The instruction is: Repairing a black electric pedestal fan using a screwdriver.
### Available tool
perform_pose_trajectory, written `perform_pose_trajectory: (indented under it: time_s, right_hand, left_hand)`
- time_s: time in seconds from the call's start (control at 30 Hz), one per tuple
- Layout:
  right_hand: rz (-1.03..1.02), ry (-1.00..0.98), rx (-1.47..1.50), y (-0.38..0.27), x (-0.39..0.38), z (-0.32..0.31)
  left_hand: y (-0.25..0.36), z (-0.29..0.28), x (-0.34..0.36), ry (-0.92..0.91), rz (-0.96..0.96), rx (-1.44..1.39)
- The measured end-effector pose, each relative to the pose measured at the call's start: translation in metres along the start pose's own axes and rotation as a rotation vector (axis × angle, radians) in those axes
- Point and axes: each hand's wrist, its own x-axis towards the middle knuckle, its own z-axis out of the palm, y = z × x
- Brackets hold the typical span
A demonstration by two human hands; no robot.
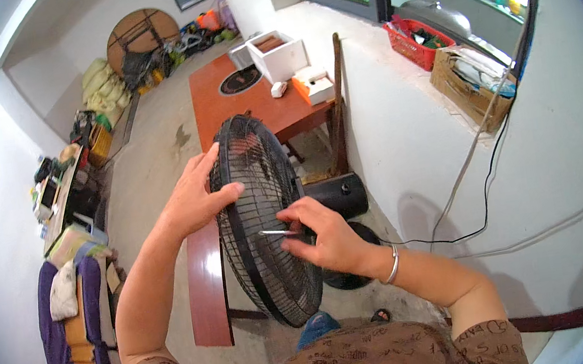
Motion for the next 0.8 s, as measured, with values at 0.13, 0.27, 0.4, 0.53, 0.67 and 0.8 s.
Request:
perform_pose_trajectory:
  time_s: [0.13, 0.27, 0.4, 0.53, 0.67, 0.8]
  right_hand:
    - [-0.034, -0.034, 0.08, 0.017, 0.015, -0.013]
    - [0.015, 0.035, 0.092, 0.019, 0.039, -0.031]
    - [-0.115, 0.12, -0.111, 0.043, 0.076, -0.041]
    - [-0.141, 0.12, -0.2, 0.061, 0.095, -0.052]
    - [-0.16, 0.09, -0.135, 0.077, 0.128, -0.051]
    - [0.077, -0.026, -0.028, 0.083, 0.166, -0.052]
  left_hand:
    - [0.018, 0.007, -0.011, 0.103, -0.097, -0.252]
    - [0.022, 0.009, -0.007, 0.086, -0.152, -0.35]
    - [0.02, 0.007, -0.002, 0.151, -0.044, 0.041]
    - [0.034, 0.011, 0.008, 0.195, -0.085, 0.068]
    - [0.034, 0.013, 0.011, 0.217, -0.148, -0.109]
    - [0.034, 0.013, 0.012, 0.192, -0.176, -0.225]
